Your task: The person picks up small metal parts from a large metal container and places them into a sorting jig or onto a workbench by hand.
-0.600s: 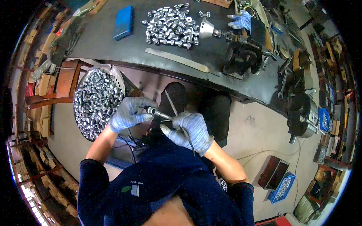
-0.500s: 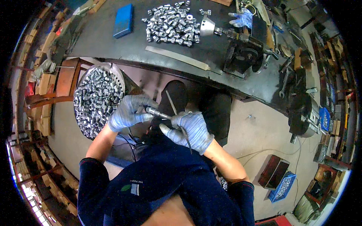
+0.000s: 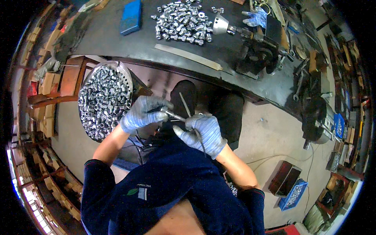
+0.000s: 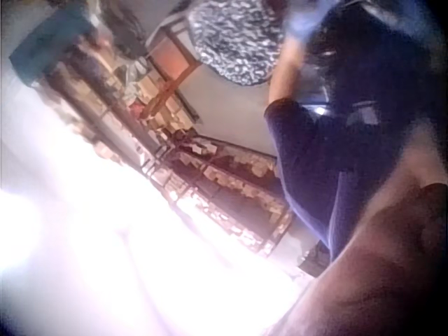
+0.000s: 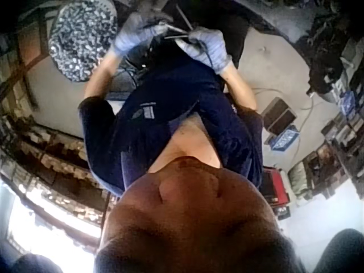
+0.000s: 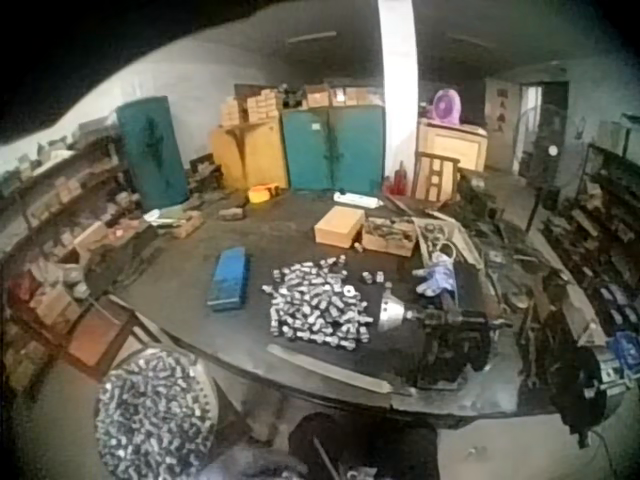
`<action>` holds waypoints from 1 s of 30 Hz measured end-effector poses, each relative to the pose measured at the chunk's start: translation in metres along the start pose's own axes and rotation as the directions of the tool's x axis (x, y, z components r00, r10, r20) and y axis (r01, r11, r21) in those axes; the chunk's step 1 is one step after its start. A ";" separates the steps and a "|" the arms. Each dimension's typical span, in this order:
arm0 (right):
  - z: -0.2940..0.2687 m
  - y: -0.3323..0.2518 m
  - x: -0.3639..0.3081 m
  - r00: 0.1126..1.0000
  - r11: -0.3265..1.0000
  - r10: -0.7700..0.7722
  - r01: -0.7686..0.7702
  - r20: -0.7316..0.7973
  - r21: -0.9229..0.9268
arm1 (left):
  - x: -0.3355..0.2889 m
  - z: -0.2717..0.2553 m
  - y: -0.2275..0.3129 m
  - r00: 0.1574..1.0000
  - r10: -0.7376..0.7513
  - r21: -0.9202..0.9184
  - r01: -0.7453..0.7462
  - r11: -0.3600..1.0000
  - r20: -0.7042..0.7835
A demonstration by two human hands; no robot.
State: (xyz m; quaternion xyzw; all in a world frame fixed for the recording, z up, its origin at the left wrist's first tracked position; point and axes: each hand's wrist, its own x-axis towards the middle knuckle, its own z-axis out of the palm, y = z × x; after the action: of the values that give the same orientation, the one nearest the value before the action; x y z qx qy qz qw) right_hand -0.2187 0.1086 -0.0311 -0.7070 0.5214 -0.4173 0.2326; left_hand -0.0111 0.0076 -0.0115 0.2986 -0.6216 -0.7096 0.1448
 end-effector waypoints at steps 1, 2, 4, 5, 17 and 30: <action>-0.001 -0.001 -0.001 0.999 0.999 0.044 -0.044 -0.011 0.025 | 0.002 -0.002 0.001 0.995 0.079 0.149 -0.070 0.986 -0.057; -0.004 -0.002 -0.003 0.996 0.995 0.088 -0.087 -0.021 0.051 | 0.004 -0.004 0.002 0.981 0.165 0.298 -0.128 0.946 -0.102; -0.015 -0.008 -0.005 0.996 0.996 0.085 -0.085 -0.020 0.034 | 0.006 -0.007 -0.002 0.968 0.126 0.366 -0.039 0.930 -0.216; -0.019 -0.012 -0.005 0.998 0.997 0.061 -0.060 -0.020 0.047 | 0.006 -0.008 -0.002 0.951 0.198 0.495 -0.057 0.867 -0.239; -0.022 -0.044 0.006 0.989 0.977 -0.080 0.053 0.122 0.208 | 0.011 -0.004 -0.011 0.857 0.398 0.795 0.022 0.606 -0.327; -0.003 -0.007 0.022 0.997 0.997 -0.070 0.070 -0.014 -0.013 | 0.058 -0.016 -0.020 0.912 0.331 0.877 0.058 0.478 -0.241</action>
State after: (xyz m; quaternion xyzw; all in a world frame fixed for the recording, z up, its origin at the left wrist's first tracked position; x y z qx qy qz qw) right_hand -0.2147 0.0906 -0.0165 -0.7232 0.5007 -0.4269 0.2097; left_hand -0.0430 -0.0348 -0.0459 0.4094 -0.8750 -0.2113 0.1485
